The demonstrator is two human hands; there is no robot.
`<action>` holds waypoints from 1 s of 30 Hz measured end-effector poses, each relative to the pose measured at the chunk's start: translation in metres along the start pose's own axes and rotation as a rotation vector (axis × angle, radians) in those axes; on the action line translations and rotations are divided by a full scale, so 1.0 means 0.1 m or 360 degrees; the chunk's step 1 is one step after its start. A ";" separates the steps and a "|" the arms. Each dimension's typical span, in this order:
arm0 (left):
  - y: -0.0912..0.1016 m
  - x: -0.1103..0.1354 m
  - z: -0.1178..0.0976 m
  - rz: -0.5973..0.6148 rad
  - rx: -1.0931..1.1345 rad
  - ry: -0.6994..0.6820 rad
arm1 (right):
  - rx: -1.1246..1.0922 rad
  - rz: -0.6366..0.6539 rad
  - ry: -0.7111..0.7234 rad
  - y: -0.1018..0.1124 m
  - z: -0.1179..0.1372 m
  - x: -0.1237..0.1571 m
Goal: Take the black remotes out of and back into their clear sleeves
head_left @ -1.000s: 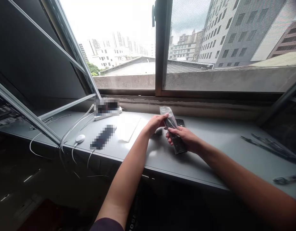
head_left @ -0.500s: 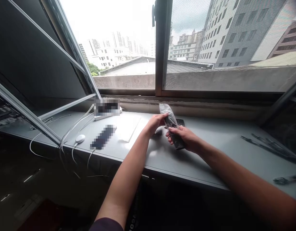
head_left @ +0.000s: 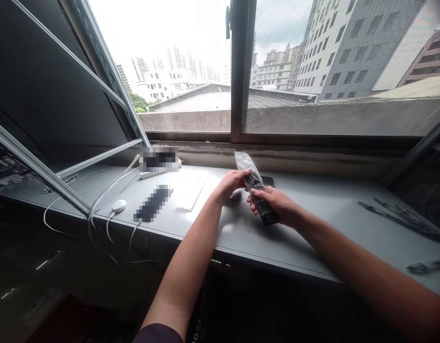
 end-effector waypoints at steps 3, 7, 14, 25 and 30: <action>0.04 -0.04 0.00 -0.0108 0.0103 -0.0112 | 0.0018 0.0015 -0.0003 -0.01 0.00 0.00; 0.09 -0.06 0.00 -0.0286 0.0121 -0.0204 | 0.0011 0.0016 -0.0009 -0.01 0.00 -0.01; 0.02 -0.03 0.06 0.0006 -0.0054 0.0030 | 0.0029 0.0018 -0.0025 0.02 0.00 0.00; 0.20 -0.05 -0.10 -0.0612 0.0480 -0.0275 | 0.0045 0.0050 -0.0047 -0.02 0.01 0.02; 0.40 -0.04 -0.11 -0.0962 0.0851 -0.0427 | 0.0043 -0.0038 -0.0022 0.02 0.05 0.03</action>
Point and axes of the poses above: each hand's wrist, its own x-axis away from the middle knuckle, its own y-axis out of the back of the hand, z = x × y, the point moved 3 cm from there along -x, towards the middle knuckle, and after that the axes turned 4 degrees about y, right-handed, at the moved point
